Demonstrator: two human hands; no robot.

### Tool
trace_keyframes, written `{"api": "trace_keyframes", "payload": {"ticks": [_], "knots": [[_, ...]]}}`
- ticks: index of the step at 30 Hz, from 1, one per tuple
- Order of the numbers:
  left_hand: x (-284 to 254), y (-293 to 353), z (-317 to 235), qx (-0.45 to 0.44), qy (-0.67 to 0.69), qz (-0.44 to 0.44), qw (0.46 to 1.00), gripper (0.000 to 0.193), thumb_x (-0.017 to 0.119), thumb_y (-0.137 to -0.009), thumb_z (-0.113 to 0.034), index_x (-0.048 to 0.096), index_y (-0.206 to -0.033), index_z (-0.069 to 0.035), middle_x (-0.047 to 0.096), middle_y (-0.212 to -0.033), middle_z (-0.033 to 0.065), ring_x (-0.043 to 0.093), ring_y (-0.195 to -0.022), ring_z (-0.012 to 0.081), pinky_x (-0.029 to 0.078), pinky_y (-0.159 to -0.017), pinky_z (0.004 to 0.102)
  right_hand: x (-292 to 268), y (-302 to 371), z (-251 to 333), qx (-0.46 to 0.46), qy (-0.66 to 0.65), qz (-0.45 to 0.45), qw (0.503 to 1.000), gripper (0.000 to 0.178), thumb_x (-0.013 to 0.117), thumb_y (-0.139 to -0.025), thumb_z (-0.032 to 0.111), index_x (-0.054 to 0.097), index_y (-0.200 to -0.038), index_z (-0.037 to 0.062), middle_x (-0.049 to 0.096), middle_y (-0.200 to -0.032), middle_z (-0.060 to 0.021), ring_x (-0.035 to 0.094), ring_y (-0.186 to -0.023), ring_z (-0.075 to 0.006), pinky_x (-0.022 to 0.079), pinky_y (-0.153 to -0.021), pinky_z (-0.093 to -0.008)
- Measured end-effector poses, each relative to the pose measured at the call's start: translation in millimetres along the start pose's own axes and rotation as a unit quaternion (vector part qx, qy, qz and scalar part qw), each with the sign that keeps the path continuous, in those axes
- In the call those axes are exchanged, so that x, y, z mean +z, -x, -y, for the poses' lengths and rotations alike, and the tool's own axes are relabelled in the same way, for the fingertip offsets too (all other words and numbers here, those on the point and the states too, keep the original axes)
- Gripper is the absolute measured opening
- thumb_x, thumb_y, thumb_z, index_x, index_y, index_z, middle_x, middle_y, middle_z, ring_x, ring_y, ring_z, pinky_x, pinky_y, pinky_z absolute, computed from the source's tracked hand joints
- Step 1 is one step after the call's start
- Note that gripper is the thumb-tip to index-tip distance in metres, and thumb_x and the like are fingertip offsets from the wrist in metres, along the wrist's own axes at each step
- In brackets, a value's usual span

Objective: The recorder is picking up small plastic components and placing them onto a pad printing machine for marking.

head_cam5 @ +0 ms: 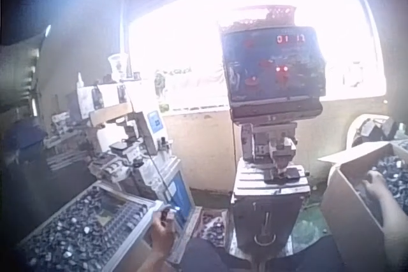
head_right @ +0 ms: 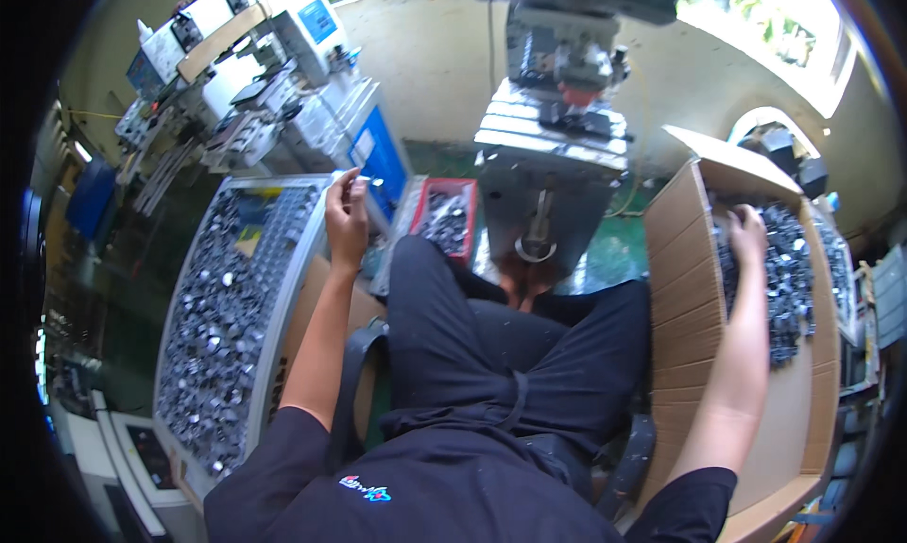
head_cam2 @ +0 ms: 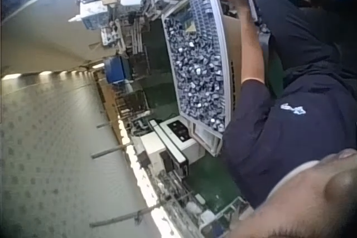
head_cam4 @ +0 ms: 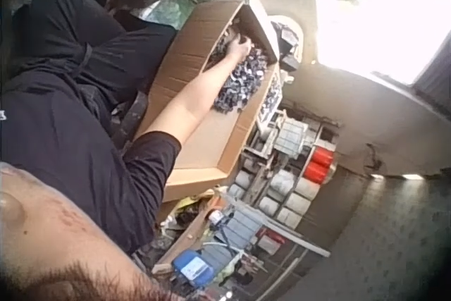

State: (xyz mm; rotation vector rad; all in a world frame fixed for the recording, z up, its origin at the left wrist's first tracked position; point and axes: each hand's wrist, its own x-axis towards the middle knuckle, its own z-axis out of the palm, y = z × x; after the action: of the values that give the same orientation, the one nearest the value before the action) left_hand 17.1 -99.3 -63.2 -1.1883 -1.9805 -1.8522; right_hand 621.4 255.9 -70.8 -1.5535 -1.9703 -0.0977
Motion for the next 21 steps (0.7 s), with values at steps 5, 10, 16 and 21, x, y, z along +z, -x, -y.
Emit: {"api": "trace_keyframes", "payload": {"ticks": [5, 10, 16, 21], "knots": [[-123.6, 4.0, 92.3, -0.054, -0.11, -0.114, 0.986, 0.036, 0.061, -0.097, -0.033, 0.065, -0.115, -0.002, 0.066, -0.102, 0.009, 0.058, -0.086, 0.0156, 0.048, -0.076, 0.0298, 11.6, -9.7, -28.0, 0.052, -0.026, 0.079, 0.995, 0.03, 0.061, -0.093, 0.029, 0.067, -0.109, 0.0043, 0.07, -0.106, -0.0183, 0.067, -0.101, -0.0327, 0.05, -0.088, -0.04], [-194.4, 2.6, 127.8, -0.063, -0.148, -0.146, 0.976, 0.033, 0.068, -0.092, -0.024, 0.065, -0.114, 0.001, 0.069, -0.096, 0.0083, 0.062, -0.079, 0.0139, 0.049, -0.071, 0.0273, 20.1, -7.9, -26.8, 0.066, 0.025, 0.078, 0.994, 0.026, 0.061, -0.093, 0.028, 0.068, -0.11, 0.0089, 0.069, -0.106, -0.0159, 0.066, -0.1, -0.0316, 0.05, -0.087, -0.0396], [-216.6, 11.9, 138.9, -0.167, -0.136, -0.075, 0.974, 0.038, 0.075, -0.084, -0.016, 0.065, -0.114, 0.005, 0.071, -0.106, 0.0157, 0.068, -0.09, 0.0153, 0.053, -0.08, 0.0265, 11.6, 2.9, -7.2, 0.075, 0.015, 0.09, 0.993, 0.026, 0.062, -0.092, 0.027, 0.067, -0.109, 0.008, 0.068, -0.11, -0.019, 0.064, -0.105, -0.036, 0.049, -0.091, -0.0416], [-199.6, 12.4, 130.3, -0.14, -0.269, -0.021, 0.953, 0.038, 0.078, -0.08, -0.024, 0.07, -0.108, 0.0, 0.073, -0.1, 0.0124, 0.069, -0.087, 0.0191, 0.053, -0.075, 0.0303, 5.4, 6.5, -4.9, 0.073, 0.021, 0.09, 0.993, 0.026, 0.063, -0.091, 0.027, 0.068, -0.109, 0.008, 0.067, -0.11, -0.0193, 0.063, -0.106, -0.0368, 0.048, -0.091, -0.0417]]}}
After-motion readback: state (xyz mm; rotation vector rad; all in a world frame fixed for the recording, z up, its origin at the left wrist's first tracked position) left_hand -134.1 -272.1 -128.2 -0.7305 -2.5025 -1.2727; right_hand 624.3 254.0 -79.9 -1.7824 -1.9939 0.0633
